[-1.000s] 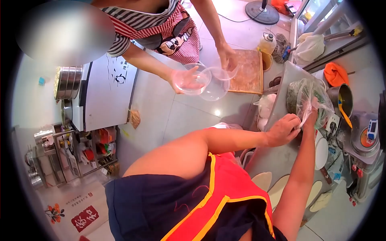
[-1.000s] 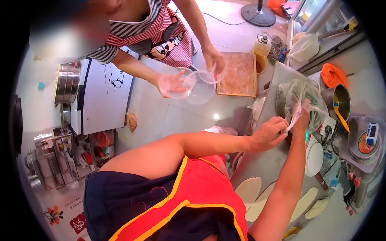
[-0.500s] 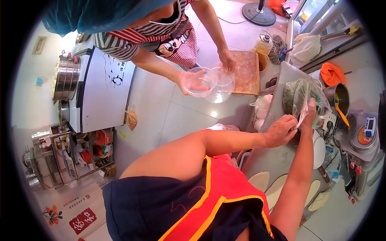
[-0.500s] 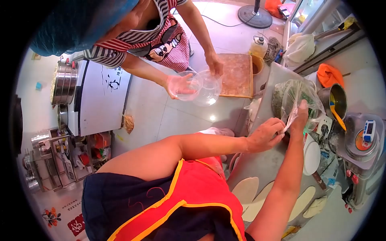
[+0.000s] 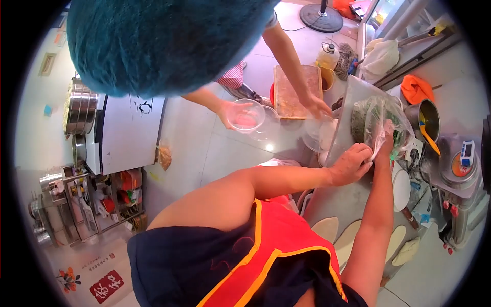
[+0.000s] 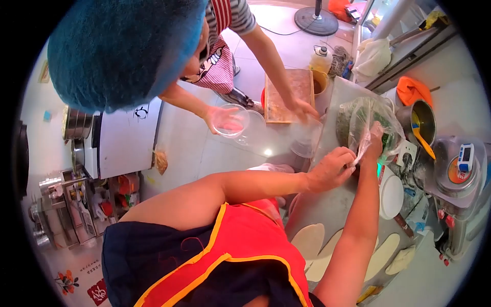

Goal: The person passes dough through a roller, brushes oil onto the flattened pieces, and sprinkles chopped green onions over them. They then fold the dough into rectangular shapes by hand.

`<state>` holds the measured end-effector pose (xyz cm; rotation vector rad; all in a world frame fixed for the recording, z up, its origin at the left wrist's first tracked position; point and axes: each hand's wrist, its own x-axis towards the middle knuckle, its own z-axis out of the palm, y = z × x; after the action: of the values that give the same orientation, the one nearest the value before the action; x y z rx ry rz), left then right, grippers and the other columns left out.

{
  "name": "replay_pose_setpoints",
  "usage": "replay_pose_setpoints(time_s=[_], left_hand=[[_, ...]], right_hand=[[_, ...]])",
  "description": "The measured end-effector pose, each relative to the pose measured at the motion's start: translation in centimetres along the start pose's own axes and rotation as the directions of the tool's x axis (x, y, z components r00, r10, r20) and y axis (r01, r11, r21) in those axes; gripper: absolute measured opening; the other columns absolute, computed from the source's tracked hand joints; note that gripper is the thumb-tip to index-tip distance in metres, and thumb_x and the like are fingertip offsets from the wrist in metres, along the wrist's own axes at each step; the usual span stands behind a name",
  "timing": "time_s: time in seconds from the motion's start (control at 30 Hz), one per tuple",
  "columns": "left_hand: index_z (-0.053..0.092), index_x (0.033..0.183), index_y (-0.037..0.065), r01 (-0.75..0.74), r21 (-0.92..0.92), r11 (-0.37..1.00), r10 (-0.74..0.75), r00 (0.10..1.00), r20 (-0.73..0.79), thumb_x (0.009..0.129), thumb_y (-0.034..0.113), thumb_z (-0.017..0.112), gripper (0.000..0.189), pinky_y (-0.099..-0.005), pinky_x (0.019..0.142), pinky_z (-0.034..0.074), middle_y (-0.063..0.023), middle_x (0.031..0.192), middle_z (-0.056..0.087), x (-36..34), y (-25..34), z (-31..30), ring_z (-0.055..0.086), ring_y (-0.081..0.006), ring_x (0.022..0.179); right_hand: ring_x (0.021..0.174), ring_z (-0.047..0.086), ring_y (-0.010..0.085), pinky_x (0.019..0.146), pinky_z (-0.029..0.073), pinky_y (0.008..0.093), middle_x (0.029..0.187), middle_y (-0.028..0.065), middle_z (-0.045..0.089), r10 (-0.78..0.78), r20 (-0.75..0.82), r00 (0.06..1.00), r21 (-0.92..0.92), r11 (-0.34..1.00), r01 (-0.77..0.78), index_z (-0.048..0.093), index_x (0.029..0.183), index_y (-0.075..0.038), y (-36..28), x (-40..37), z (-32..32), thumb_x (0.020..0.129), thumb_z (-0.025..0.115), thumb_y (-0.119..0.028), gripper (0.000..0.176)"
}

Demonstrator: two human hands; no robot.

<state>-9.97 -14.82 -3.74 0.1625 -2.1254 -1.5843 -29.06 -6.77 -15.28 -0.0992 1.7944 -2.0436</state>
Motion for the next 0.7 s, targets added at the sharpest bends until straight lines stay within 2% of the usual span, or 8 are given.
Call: replay_pose_setpoints(time_s=[0.07,0.17,0.23,0.27,0.4,0.47,0.53,0.7], left_hand=[[0.051,0.087,0.001,0.0,-0.003,1.0,0.0,1.0,0.006,0.079,0.001,0.061,0.013,-0.0369,0.078,0.044,-0.0124,0.096,0.053,0.0,0.2,0.1,0.052,-0.0308,0.09],[0.052,0.087,0.001,0.01,0.002,1.0,-0.01,1.0,0.009,0.078,0.001,0.061,0.013,-0.0371,0.078,0.044,-0.0128,0.096,0.054,-0.1,0.3,0.1,0.053,-0.0313,0.09],[0.052,0.086,0.001,0.017,0.004,1.0,-0.018,1.0,0.014,0.079,0.001,0.061,0.012,-0.0378,0.078,0.044,-0.0134,0.097,0.055,-0.1,0.6,0.2,0.053,-0.032,0.09],[0.052,0.087,0.001,0.005,0.027,1.0,-0.005,1.0,-0.002,0.079,0.002,0.061,0.012,-0.0382,0.078,0.044,-0.0139,0.097,0.055,-0.1,0.8,0.1,0.053,-0.0323,0.09],[0.053,0.089,-0.001,-0.09,0.064,0.994,0.087,0.995,0.049,0.081,0.004,0.06,0.012,-0.038,0.079,0.045,-0.0161,0.098,0.056,0.2,0.8,-0.5,0.054,-0.0325,0.09],[0.054,0.094,0.0,-0.014,0.037,0.999,0.01,0.995,0.1,0.084,0.004,0.06,0.013,-0.0325,0.071,0.048,-0.0133,0.096,0.054,0.0,1.3,-0.7,0.055,-0.0253,0.084],[0.053,0.105,0.002,0.065,-0.033,0.997,-0.062,0.994,0.091,0.084,0.005,0.062,0.023,-0.031,0.072,0.048,-0.0106,0.099,0.054,-0.4,2.7,-1.5,0.054,-0.0204,0.086],[0.047,0.116,0.002,0.089,0.017,0.996,-0.09,0.992,0.091,0.084,0.005,0.06,0.035,-0.0303,0.078,0.046,-0.0098,0.106,0.053,-3.6,4.1,-3.8,0.053,-0.0186,0.092]], right_hand=[[0.082,0.052,0.0115,0.069,0.042,0.0245,0.097,-0.0005,0.054,0.101,-0.003,0.995,0.236,0.967,-0.097,0.052,0.122,-0.007,-0.5,-0.2,-0.2,0.089,0.056,-0.025,0.038],[0.083,0.058,0.0261,0.071,0.045,0.0358,0.095,0.009,0.061,-0.301,0.031,0.953,-0.417,0.863,0.286,0.056,0.113,-0.005,-1.1,0.0,-1.0,0.088,0.055,-0.027,0.033],[0.089,0.059,0.036,0.076,0.046,0.0423,0.094,0.0159,0.063,-0.411,0.114,0.905,-0.904,0.334,0.266,0.057,0.109,-0.003,-2.4,0.0,-1.7,0.088,0.054,-0.026,0.031],[0.092,0.057,0.0444,0.08,0.044,0.0487,0.099,0.023,0.062,-0.275,0.079,0.958,-0.923,0.343,0.174,0.059,0.105,-0.003,-4.4,-1.0,-0.5,0.088,0.052,-0.025,0.03],[0.077,0.061,0.0375,0.068,0.049,0.0446,0.089,0.017,0.064,-0.433,-0.19,0.881,-0.923,0.385,-0.01,0.059,0.11,-0.003,-4.7,-0.9,-0.6,0.087,0.056,-0.03,0.036],[0.062,0.058,0.022,0.05,0.046,0.0328,0.079,0.0081,0.061,0.138,-0.326,0.935,-0.183,0.961,-0.206,0.059,0.106,-0.004,-8.0,-3.7,0.9,0.085,0.062,-0.034,0.037],[0.057,0.051,0.0101,0.042,0.038,0.022,0.075,0.0018,0.056,0.191,-0.159,0.969,0.103,0.979,-0.176,0.06,0.098,-0.006,-8.9,-5.8,0.3,0.085,0.065,-0.032,0.029],[0.053,0.045,0.0081,0.039,0.03,0.0187,0.075,0.0027,0.054,0.274,-0.008,0.962,0.536,0.813,-0.228,0.056,0.096,-0.007,-14.1,-15.6,0.6,0.093,0.058,-0.023,0.016]])
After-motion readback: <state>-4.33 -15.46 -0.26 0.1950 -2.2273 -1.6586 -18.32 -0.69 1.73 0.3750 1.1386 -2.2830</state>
